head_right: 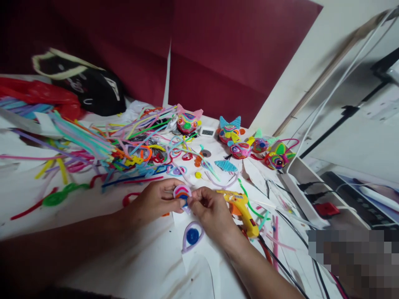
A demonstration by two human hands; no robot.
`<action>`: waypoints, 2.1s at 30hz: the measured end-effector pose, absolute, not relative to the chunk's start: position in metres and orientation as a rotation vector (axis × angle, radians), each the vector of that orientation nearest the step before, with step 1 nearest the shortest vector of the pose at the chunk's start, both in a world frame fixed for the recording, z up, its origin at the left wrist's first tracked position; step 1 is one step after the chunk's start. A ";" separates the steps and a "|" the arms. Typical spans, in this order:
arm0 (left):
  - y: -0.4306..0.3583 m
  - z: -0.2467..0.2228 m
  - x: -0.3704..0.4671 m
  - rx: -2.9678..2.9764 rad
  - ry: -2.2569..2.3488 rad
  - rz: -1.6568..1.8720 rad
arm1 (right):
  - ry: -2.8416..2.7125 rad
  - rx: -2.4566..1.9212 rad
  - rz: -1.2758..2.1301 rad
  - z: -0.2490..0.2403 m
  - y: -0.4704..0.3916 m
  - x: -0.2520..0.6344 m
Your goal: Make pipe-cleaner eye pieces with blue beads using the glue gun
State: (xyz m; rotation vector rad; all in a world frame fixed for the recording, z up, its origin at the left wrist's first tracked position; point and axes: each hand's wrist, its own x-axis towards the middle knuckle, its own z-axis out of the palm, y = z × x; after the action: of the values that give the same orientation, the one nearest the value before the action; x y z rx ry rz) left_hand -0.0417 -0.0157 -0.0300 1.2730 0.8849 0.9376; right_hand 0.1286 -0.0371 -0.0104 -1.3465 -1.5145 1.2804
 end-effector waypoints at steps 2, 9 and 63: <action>-0.015 -0.031 -0.042 1.279 0.875 0.931 | -1.517 -1.319 1.283 -0.014 -0.037 0.129; -0.016 -0.029 -0.042 1.246 0.870 0.894 | -1.500 -1.295 1.295 -0.015 -0.038 0.128; -0.019 -0.010 -0.045 1.357 0.970 0.757 | -1.317 -1.223 1.424 -0.011 -0.041 0.133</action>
State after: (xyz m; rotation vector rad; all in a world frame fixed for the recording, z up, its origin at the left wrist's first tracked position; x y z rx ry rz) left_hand -0.0448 -0.0191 -0.0096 1.3570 0.9702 0.7566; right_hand 0.1330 -0.0412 -0.0114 -1.2231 -1.3168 1.4237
